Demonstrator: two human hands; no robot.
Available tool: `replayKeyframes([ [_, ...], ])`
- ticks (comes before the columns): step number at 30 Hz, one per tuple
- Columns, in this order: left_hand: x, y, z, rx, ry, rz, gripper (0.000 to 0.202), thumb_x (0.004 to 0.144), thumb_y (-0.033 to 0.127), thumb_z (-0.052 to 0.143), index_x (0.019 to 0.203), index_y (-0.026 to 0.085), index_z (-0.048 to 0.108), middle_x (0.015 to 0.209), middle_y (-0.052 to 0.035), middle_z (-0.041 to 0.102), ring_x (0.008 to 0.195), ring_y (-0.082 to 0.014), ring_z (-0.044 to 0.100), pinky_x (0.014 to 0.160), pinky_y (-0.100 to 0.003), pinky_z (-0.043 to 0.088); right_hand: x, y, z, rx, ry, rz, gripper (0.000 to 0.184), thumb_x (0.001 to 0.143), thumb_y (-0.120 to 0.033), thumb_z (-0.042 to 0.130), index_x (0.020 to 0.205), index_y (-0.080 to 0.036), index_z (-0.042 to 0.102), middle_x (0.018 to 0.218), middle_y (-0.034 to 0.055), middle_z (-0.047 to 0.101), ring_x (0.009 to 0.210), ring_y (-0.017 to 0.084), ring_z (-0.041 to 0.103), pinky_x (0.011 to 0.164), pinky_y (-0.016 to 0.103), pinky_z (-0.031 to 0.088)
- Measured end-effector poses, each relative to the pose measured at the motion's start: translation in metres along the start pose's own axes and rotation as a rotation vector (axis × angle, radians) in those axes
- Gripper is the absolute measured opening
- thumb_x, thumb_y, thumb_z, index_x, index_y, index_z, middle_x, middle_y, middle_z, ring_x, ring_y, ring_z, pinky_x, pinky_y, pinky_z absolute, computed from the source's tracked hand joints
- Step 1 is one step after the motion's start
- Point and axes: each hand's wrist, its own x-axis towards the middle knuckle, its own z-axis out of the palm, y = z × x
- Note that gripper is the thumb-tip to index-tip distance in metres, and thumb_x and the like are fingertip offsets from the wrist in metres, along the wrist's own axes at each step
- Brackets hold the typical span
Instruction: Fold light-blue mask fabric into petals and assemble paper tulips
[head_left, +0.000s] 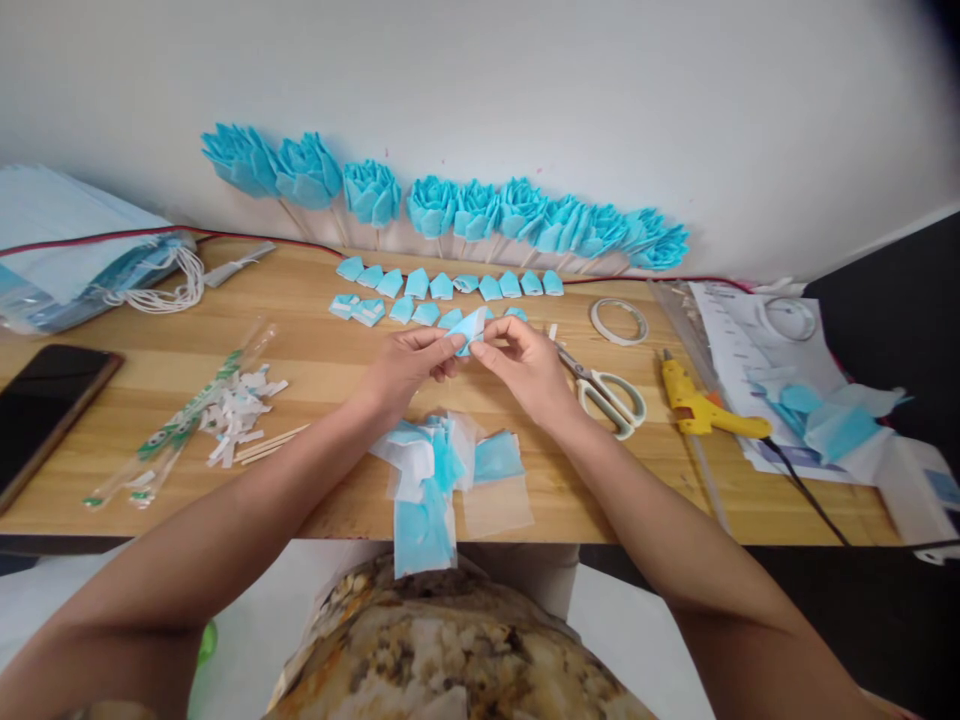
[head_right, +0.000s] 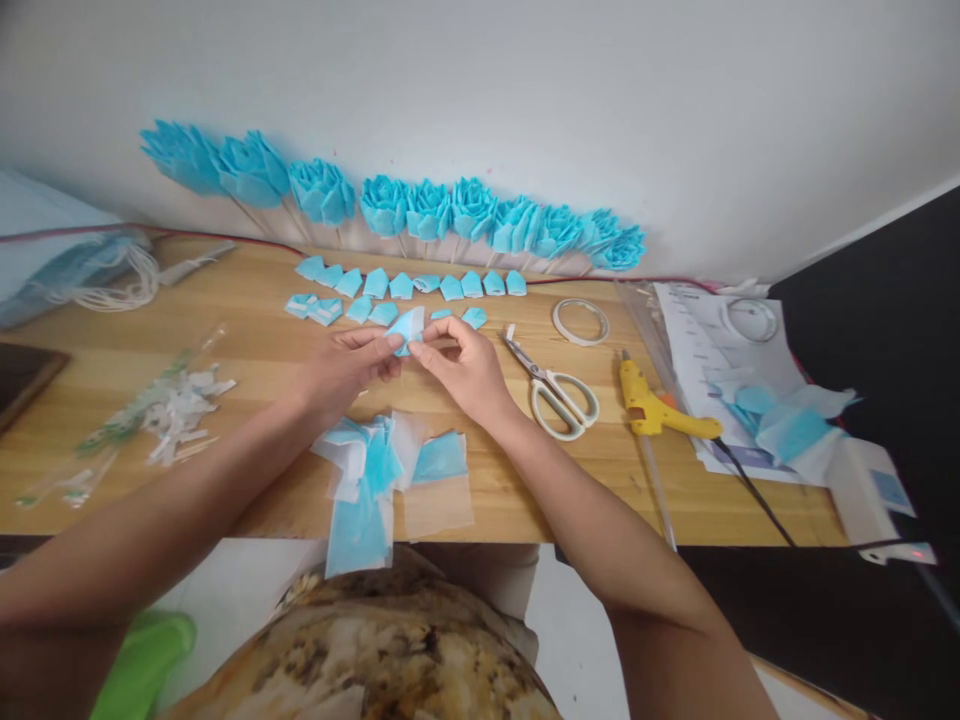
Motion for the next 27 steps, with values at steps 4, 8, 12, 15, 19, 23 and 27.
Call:
replayKeyframes([
  [4,0.0,-0.001,-0.001,0.001,-0.011,-0.003,0.035,0.071,0.051,0.084,0.068,0.018,0.072,0.061,0.0002,0.063,0.059,-0.0104,0.053,0.06,-0.025,0.042,0.001,0.0,0.0,0.067,-0.015,0.045,0.029,0.08,-0.04,0.075,0.101,-0.024,0.063,0.089,-0.001,0.067,0.083,0.015,0.063,0.077,0.03,0.051],
  [8,-0.001,0.0,0.0,0.061,-0.017,0.0,0.037,0.072,0.054,0.082,0.067,0.019,0.072,0.061,0.0,0.063,0.059,-0.0107,0.053,0.061,-0.026,0.042,-0.001,-0.003,0.0,0.043,-0.033,0.014,0.018,0.082,-0.037,0.071,0.081,-0.022,0.061,0.074,-0.0037,0.058,0.069,0.012,0.053,0.068,0.028,0.044],
  [12,-0.002,0.001,0.0,0.103,0.001,0.009,0.037,0.07,0.053,0.084,0.065,0.019,0.071,0.062,-0.0002,0.063,0.059,-0.0105,0.052,0.061,-0.026,0.043,-0.001,-0.006,0.001,0.044,-0.019,-0.013,0.019,0.081,-0.033,0.071,0.076,-0.022,0.057,0.069,-0.0053,0.052,0.064,0.011,0.047,0.063,0.027,0.039],
  [15,0.0,-0.001,-0.001,0.082,0.002,-0.013,0.035,0.071,0.051,0.083,0.067,0.018,0.071,0.062,-0.0001,0.065,0.058,-0.0098,0.053,0.061,-0.025,0.043,-0.001,-0.009,-0.001,0.039,-0.048,-0.003,0.019,0.083,-0.033,0.07,0.075,-0.021,0.057,0.068,-0.0054,0.05,0.065,0.01,0.046,0.064,0.027,0.039],
  [19,0.0,0.0,-0.002,0.103,0.013,-0.026,0.033,0.072,0.048,0.081,0.068,0.017,0.069,0.062,0.0006,0.064,0.058,-0.0093,0.053,0.061,-0.024,0.044,0.0,-0.011,-0.007,0.084,-0.071,0.03,0.019,0.088,-0.039,0.067,0.086,-0.02,0.067,0.078,-0.0028,0.06,0.075,0.011,0.054,0.073,0.026,0.043],
  [23,-0.003,0.006,0.003,0.15,0.018,-0.028,0.032,0.067,0.046,0.082,0.067,0.017,0.068,0.06,0.0021,0.062,0.057,-0.0088,0.051,0.06,-0.024,0.043,0.001,-0.007,-0.007,0.072,-0.053,0.029,0.022,0.082,-0.04,0.074,0.091,-0.02,0.07,0.077,-0.0033,0.061,0.073,0.011,0.055,0.07,0.025,0.044],
  [27,-0.005,0.009,0.006,0.202,-0.004,-0.043,0.03,0.066,0.045,0.081,0.069,0.017,0.069,0.061,0.0021,0.062,0.057,-0.0089,0.051,0.06,-0.024,0.043,-0.001,-0.006,-0.003,-0.035,0.008,-0.014,0.015,0.082,-0.034,0.073,0.088,-0.02,0.069,0.07,-0.004,0.061,0.065,0.011,0.055,0.064,0.026,0.044],
])
